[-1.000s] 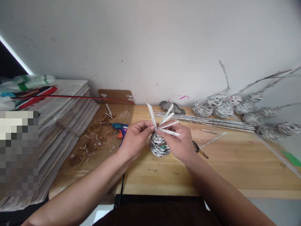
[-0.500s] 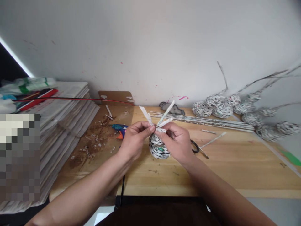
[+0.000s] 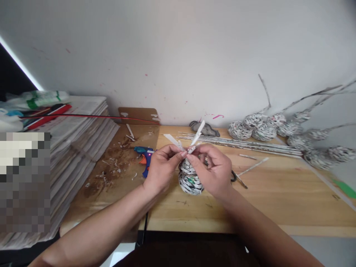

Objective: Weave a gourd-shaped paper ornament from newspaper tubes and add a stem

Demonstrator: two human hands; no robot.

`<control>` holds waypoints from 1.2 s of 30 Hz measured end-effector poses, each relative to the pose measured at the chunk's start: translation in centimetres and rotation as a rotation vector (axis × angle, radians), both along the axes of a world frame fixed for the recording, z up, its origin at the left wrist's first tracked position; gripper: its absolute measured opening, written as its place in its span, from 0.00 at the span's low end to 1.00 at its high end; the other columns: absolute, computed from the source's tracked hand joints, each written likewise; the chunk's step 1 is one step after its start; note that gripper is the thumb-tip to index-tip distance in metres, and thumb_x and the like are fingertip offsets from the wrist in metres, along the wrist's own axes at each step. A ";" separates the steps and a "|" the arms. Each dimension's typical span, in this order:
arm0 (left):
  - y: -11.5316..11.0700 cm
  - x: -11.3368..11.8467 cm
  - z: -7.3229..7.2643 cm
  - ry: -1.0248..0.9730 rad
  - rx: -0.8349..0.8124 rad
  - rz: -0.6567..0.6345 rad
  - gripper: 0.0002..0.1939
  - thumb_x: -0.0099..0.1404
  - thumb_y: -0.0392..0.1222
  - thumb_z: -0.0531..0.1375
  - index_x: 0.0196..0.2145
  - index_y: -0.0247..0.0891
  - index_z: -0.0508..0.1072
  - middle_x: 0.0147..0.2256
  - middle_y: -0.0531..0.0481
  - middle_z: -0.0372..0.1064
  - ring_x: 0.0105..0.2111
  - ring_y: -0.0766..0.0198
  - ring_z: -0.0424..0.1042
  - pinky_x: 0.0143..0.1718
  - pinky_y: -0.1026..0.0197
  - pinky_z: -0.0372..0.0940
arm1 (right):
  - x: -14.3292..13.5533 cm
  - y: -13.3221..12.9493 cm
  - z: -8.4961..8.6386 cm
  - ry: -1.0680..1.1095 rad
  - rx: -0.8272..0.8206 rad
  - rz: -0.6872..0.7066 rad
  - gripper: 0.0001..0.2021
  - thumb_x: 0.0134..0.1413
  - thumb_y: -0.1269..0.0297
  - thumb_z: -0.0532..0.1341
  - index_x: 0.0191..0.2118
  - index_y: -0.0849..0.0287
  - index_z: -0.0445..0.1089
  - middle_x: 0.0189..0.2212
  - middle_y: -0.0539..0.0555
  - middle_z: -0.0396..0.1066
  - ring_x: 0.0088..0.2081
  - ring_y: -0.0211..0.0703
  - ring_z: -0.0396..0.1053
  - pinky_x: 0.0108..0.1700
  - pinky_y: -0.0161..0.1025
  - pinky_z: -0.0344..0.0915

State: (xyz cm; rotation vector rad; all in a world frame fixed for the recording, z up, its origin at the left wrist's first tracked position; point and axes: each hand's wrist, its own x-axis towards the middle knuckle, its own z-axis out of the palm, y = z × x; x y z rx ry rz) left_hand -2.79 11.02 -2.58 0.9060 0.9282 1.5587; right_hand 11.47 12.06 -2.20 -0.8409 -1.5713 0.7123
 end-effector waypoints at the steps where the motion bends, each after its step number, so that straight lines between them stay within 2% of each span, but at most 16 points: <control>1: 0.0 -0.1 0.0 0.018 0.021 0.000 0.09 0.53 0.39 0.73 0.28 0.36 0.76 0.28 0.52 0.76 0.31 0.66 0.73 0.37 0.63 0.66 | 0.2 0.1 0.0 0.009 -0.014 0.056 0.03 0.59 0.64 0.66 0.40 0.55 0.75 0.37 0.54 0.77 0.32 0.41 0.68 0.35 0.41 0.64; 4: 0.1 -0.1 0.1 0.085 0.074 0.012 0.08 0.56 0.40 0.71 0.30 0.37 0.77 0.30 0.51 0.77 0.33 0.64 0.73 0.38 0.63 0.67 | 0.6 0.2 0.1 -0.002 -0.049 0.155 0.05 0.63 0.64 0.62 0.42 0.54 0.75 0.40 0.55 0.77 0.35 0.44 0.71 0.39 0.43 0.67; 9: -0.3 0.2 0.4 0.159 0.111 0.047 0.09 0.57 0.41 0.71 0.32 0.37 0.76 0.32 0.49 0.77 0.36 0.62 0.75 0.41 0.60 0.68 | 0.4 0.1 -0.1 -0.050 -0.044 0.038 0.04 0.57 0.63 0.68 0.37 0.54 0.73 0.37 0.53 0.77 0.29 0.40 0.67 0.35 0.41 0.66; 12: -0.5 0.6 0.2 0.117 0.096 0.067 0.10 0.56 0.42 0.72 0.33 0.37 0.76 0.33 0.50 0.76 0.36 0.62 0.74 0.42 0.61 0.68 | 0.1 0.0 -0.4 -0.025 -0.054 -0.013 0.03 0.58 0.63 0.66 0.36 0.54 0.74 0.34 0.53 0.76 0.31 0.42 0.69 0.36 0.41 0.67; 15: -0.4 0.8 -0.1 -0.023 0.052 0.043 0.13 0.53 0.43 0.73 0.33 0.38 0.76 0.33 0.51 0.76 0.36 0.64 0.73 0.42 0.62 0.67 | -0.2 0.1 -0.8 0.015 -0.126 -0.018 0.05 0.58 0.61 0.66 0.35 0.55 0.73 0.31 0.53 0.74 0.31 0.42 0.70 0.36 0.40 0.68; 19: -0.1 0.9 -0.3 -0.152 0.016 -0.007 0.15 0.51 0.43 0.75 0.31 0.38 0.75 0.33 0.52 0.76 0.36 0.65 0.73 0.43 0.62 0.66 | -0.4 0.4 -0.8 0.156 -0.275 0.100 0.07 0.57 0.59 0.67 0.34 0.55 0.71 0.29 0.52 0.74 0.31 0.42 0.71 0.37 0.40 0.70; 22: 0.0 0.8 -0.4 -0.137 0.053 0.002 0.13 0.51 0.41 0.75 0.28 0.37 0.74 0.33 0.52 0.75 0.36 0.65 0.72 0.43 0.63 0.66 | -0.6 0.7 -0.6 0.285 -0.378 0.190 0.09 0.54 0.58 0.68 0.36 0.55 0.72 0.30 0.51 0.76 0.33 0.43 0.73 0.39 0.41 0.72; 25: 0.1 0.7 -0.4 -0.093 0.070 0.016 0.12 0.51 0.41 0.74 0.29 0.38 0.75 0.33 0.51 0.75 0.36 0.65 0.72 0.43 0.63 0.66 | -0.5 0.9 -0.3 0.314 -0.432 0.222 0.10 0.53 0.57 0.69 0.37 0.55 0.73 0.32 0.51 0.77 0.35 0.44 0.75 0.42 0.42 0.72; 28: 0.2 0.5 -0.2 -0.003 0.079 0.021 0.12 0.52 0.42 0.74 0.31 0.38 0.76 0.31 0.52 0.75 0.34 0.65 0.72 0.40 0.64 0.66 | -0.2 0.9 -0.2 0.274 -0.409 0.222 0.10 0.53 0.57 0.69 0.36 0.55 0.74 0.32 0.52 0.78 0.36 0.45 0.75 0.41 0.41 0.72; 31: 0.2 0.1 0.1 0.071 0.071 -0.004 0.12 0.53 0.42 0.74 0.34 0.39 0.77 0.31 0.53 0.76 0.32 0.65 0.72 0.37 0.64 0.66 | 0.2 0.9 -0.2 0.197 -0.302 0.195 0.08 0.55 0.58 0.67 0.35 0.56 0.74 0.32 0.53 0.77 0.34 0.44 0.74 0.40 0.42 0.72; 36: 0.4 -0.3 0.0 0.099 0.066 -0.086 0.08 0.55 0.41 0.73 0.31 0.37 0.79 0.33 0.50 0.78 0.34 0.64 0.74 0.40 0.63 0.67 | 0.6 1.0 -0.5 0.101 -0.193 0.115 0.05 0.59 0.61 0.64 0.36 0.55 0.73 0.34 0.54 0.75 0.36 0.45 0.73 0.43 0.43 0.71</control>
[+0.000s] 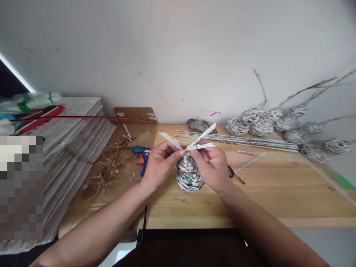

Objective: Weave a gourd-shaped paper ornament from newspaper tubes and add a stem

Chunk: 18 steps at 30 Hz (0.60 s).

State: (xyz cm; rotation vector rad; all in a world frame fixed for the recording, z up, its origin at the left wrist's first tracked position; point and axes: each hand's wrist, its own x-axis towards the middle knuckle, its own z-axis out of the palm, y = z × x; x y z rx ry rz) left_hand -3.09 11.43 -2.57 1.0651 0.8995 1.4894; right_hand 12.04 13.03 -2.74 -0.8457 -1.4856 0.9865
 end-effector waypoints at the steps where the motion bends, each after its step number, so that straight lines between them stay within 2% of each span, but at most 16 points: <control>1: 0.0 0.0 -0.1 -0.021 0.004 -0.017 0.07 0.56 0.41 0.72 0.31 0.37 0.79 0.33 0.50 0.78 0.34 0.64 0.73 0.39 0.63 0.67 | 0.0 0.0 -0.1 -0.010 0.011 -0.014 0.04 0.60 0.61 0.64 0.36 0.55 0.73 0.35 0.55 0.75 0.36 0.45 0.73 0.43 0.43 0.71; 5: 0.2 -0.2 -0.3 -0.117 -0.010 -0.085 0.05 0.56 0.40 0.71 0.29 0.39 0.79 0.30 0.52 0.77 0.32 0.65 0.72 0.40 0.63 0.65 | 0.0 -0.2 0.0 -0.020 0.044 -0.023 0.03 0.61 0.63 0.63 0.38 0.55 0.73 0.35 0.54 0.75 0.36 0.44 0.73 0.43 0.42 0.71; 11: 0.4 -0.6 -0.2 -0.102 0.007 -0.134 0.09 0.57 0.44 0.68 0.31 0.36 0.82 0.32 0.46 0.78 0.37 0.58 0.74 0.48 0.58 0.64 | -0.1 0.1 0.1 0.037 0.042 -0.026 0.03 0.62 0.64 0.62 0.37 0.55 0.72 0.34 0.53 0.75 0.33 0.43 0.73 0.39 0.40 0.71; 14: 0.4 -0.6 -0.4 -0.053 0.001 -0.127 0.06 0.56 0.42 0.71 0.32 0.38 0.81 0.31 0.49 0.78 0.33 0.63 0.73 0.41 0.61 0.65 | -0.1 0.2 0.0 0.040 0.041 -0.037 0.02 0.61 0.64 0.62 0.38 0.55 0.72 0.34 0.54 0.75 0.34 0.44 0.73 0.40 0.40 0.71; 18: 0.5 -0.6 -0.7 -0.016 -0.031 -0.115 0.08 0.55 0.41 0.73 0.32 0.38 0.80 0.28 0.52 0.76 0.28 0.68 0.70 0.33 0.66 0.63 | -0.2 0.0 0.0 0.038 0.030 -0.030 0.03 0.59 0.63 0.64 0.36 0.56 0.71 0.34 0.54 0.74 0.35 0.44 0.74 0.39 0.40 0.72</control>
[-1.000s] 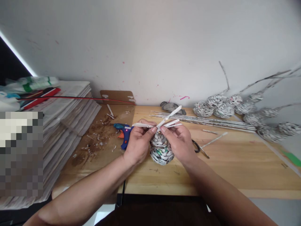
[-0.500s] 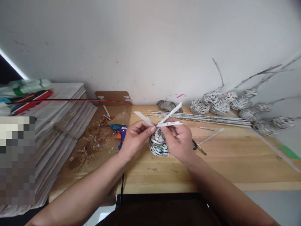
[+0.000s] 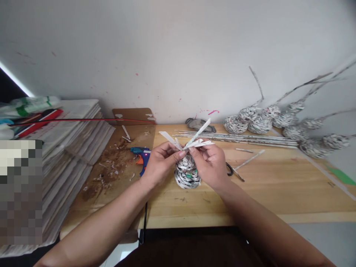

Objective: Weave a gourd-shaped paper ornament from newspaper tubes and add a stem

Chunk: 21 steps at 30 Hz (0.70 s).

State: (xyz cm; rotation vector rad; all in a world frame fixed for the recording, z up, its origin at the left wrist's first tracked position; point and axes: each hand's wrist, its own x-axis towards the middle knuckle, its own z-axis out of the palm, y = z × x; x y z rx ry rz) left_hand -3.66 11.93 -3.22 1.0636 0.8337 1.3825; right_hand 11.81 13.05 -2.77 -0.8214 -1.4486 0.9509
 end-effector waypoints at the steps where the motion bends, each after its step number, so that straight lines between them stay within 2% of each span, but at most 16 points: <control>1: 0.0 0.0 0.0 0.006 0.002 0.000 0.08 0.56 0.41 0.73 0.32 0.37 0.80 0.28 0.52 0.76 0.27 0.69 0.69 0.31 0.67 0.63 | 0.0 0.0 0.1 0.005 -0.001 0.012 0.04 0.59 0.63 0.64 0.35 0.56 0.71 0.33 0.53 0.74 0.34 0.43 0.73 0.39 0.40 0.72; 6: 0.2 0.0 0.2 0.003 -0.007 0.013 0.10 0.55 0.43 0.73 0.29 0.35 0.78 0.26 0.52 0.73 0.26 0.69 0.67 0.29 0.68 0.62 | -0.1 0.0 0.4 0.041 -0.034 0.081 0.05 0.59 0.63 0.64 0.33 0.57 0.70 0.31 0.52 0.73 0.33 0.41 0.72 0.37 0.37 0.71; 12: -0.1 0.1 0.4 -0.014 0.019 0.078 0.08 0.56 0.41 0.72 0.29 0.36 0.79 0.28 0.53 0.75 0.28 0.70 0.68 0.32 0.68 0.62 | 0.1 -0.1 0.4 0.078 -0.075 0.169 0.06 0.58 0.63 0.66 0.40 0.56 0.72 0.36 0.53 0.76 0.35 0.42 0.73 0.40 0.40 0.71; 16: -0.6 0.3 0.6 -0.002 0.034 0.012 0.04 0.59 0.39 0.70 0.30 0.37 0.79 0.28 0.53 0.75 0.28 0.70 0.68 0.33 0.68 0.63 | -0.1 -0.4 0.4 0.119 -0.150 0.131 0.06 0.55 0.63 0.69 0.35 0.57 0.72 0.28 0.50 0.72 0.29 0.39 0.70 0.32 0.36 0.68; 21: -1.1 0.8 0.3 -0.164 -0.032 -0.055 0.05 0.62 0.40 0.65 0.35 0.37 0.79 0.29 0.51 0.75 0.30 0.66 0.71 0.35 0.65 0.65 | -0.5 -0.4 0.8 0.229 -0.141 0.119 0.08 0.52 0.62 0.70 0.33 0.57 0.71 0.24 0.47 0.72 0.26 0.37 0.68 0.30 0.35 0.66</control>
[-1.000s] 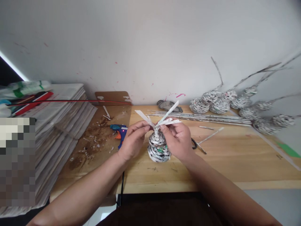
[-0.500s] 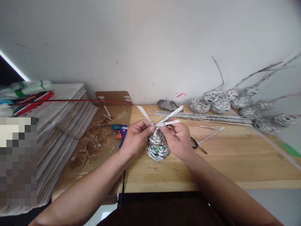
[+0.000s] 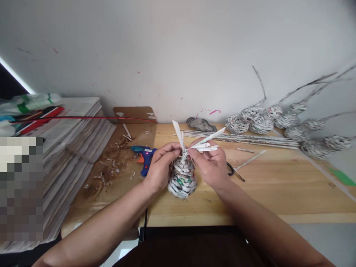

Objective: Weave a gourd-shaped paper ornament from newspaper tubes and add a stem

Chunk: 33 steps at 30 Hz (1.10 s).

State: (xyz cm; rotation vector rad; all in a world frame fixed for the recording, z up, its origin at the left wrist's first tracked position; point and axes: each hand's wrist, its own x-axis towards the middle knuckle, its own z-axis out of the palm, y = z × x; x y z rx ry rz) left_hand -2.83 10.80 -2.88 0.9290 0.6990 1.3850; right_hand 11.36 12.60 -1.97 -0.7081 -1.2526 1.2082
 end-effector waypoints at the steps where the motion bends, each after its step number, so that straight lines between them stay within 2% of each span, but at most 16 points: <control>1: -0.1 0.1 -0.1 -0.004 0.006 0.007 0.06 0.62 0.40 0.65 0.36 0.36 0.79 0.29 0.51 0.75 0.31 0.65 0.71 0.36 0.65 0.65 | -0.1 0.0 0.1 0.012 -0.009 0.000 0.09 0.51 0.61 0.71 0.32 0.57 0.71 0.24 0.47 0.72 0.26 0.37 0.68 0.30 0.35 0.66; 5: -0.3 0.7 -0.3 0.029 0.032 0.082 0.09 0.58 0.39 0.70 0.36 0.37 0.76 0.31 0.53 0.74 0.31 0.68 0.71 0.35 0.67 0.65 | -0.4 0.2 0.0 0.041 -0.075 0.019 0.14 0.44 0.59 0.75 0.30 0.57 0.71 0.22 0.46 0.69 0.25 0.36 0.66 0.28 0.34 0.65; 8: -0.3 1.1 -0.1 -0.033 0.010 0.125 0.11 0.55 0.39 0.73 0.33 0.38 0.75 0.28 0.55 0.73 0.28 0.69 0.71 0.33 0.67 0.66 | -0.6 0.3 -0.3 0.094 -0.134 0.037 0.15 0.42 0.56 0.75 0.29 0.57 0.71 0.21 0.45 0.68 0.21 0.34 0.60 0.23 0.33 0.60; 10: -0.2 1.2 0.1 -0.087 -0.021 0.124 0.11 0.53 0.39 0.73 0.31 0.38 0.75 0.27 0.56 0.74 0.26 0.69 0.72 0.32 0.66 0.67 | -0.7 0.3 -0.4 0.135 -0.147 0.049 0.15 0.43 0.56 0.75 0.29 0.57 0.71 0.21 0.46 0.68 0.21 0.34 0.60 0.23 0.34 0.60; 12: -0.2 1.3 0.3 -0.132 -0.056 0.117 0.11 0.51 0.39 0.75 0.29 0.38 0.76 0.26 0.56 0.75 0.25 0.69 0.72 0.31 0.67 0.66 | -0.6 0.1 -0.4 0.116 -0.070 0.031 0.11 0.46 0.60 0.74 0.28 0.57 0.72 0.24 0.47 0.71 0.24 0.36 0.65 0.27 0.36 0.65; 16: 0.1 0.8 0.7 -0.184 -0.188 0.067 0.13 0.44 0.39 0.77 0.26 0.37 0.78 0.25 0.55 0.76 0.25 0.70 0.71 0.30 0.68 0.65 | 0.1 0.0 -0.1 -0.138 0.262 -0.144 0.02 0.52 0.68 0.70 0.32 0.55 0.78 0.31 0.51 0.75 0.34 0.41 0.72 0.39 0.41 0.70; 18: 0.4 0.3 0.9 -0.165 -0.263 0.032 0.14 0.42 0.39 0.77 0.26 0.35 0.79 0.25 0.53 0.77 0.26 0.69 0.72 0.32 0.67 0.66 | 0.4 0.2 -0.1 -0.195 0.304 -0.162 0.02 0.53 0.68 0.70 0.34 0.54 0.78 0.31 0.51 0.76 0.34 0.42 0.73 0.40 0.41 0.70; 20: 0.7 -0.3 1.0 -0.130 -0.295 0.020 0.16 0.40 0.39 0.78 0.25 0.33 0.79 0.25 0.50 0.77 0.27 0.67 0.73 0.33 0.66 0.66 | 0.6 0.5 0.0 -0.158 0.224 -0.082 0.04 0.52 0.64 0.71 0.33 0.55 0.77 0.31 0.51 0.77 0.33 0.42 0.73 0.38 0.40 0.71; 23: 1.0 -0.8 1.0 -0.107 -0.300 0.005 0.15 0.43 0.39 0.77 0.26 0.33 0.78 0.24 0.52 0.75 0.23 0.70 0.70 0.28 0.67 0.63 | 0.7 1.0 0.2 -0.109 0.073 0.048 0.08 0.48 0.60 0.73 0.31 0.56 0.76 0.29 0.50 0.77 0.31 0.40 0.72 0.34 0.39 0.70; 26: 1.0 -0.8 0.7 -0.128 -0.266 -0.030 0.14 0.47 0.38 0.76 0.28 0.35 0.76 0.23 0.55 0.73 0.21 0.71 0.67 0.25 0.68 0.60 | 0.8 1.4 0.2 -0.112 -0.007 0.076 0.10 0.46 0.58 0.73 0.29 0.57 0.76 0.24 0.48 0.73 0.24 0.35 0.65 0.27 0.35 0.63; 29: 1.0 -0.6 0.3 -0.144 -0.208 -0.073 0.13 0.51 0.37 0.75 0.30 0.36 0.75 0.26 0.54 0.74 0.25 0.69 0.70 0.30 0.66 0.64 | 0.8 1.7 0.1 -0.036 -0.140 0.121 0.13 0.45 0.55 0.74 0.29 0.58 0.76 0.21 0.47 0.70 0.20 0.32 0.58 0.21 0.33 0.54; 33: 1.1 -0.7 0.0 -0.134 -0.157 -0.154 0.12 0.55 0.38 0.73 0.34 0.38 0.75 0.28 0.54 0.74 0.30 0.66 0.73 0.36 0.64 0.66 | 0.7 1.8 0.0 0.067 -0.344 0.219 0.17 0.37 0.53 0.77 0.26 0.60 0.74 0.20 0.47 0.69 0.20 0.32 0.59 0.19 0.31 0.51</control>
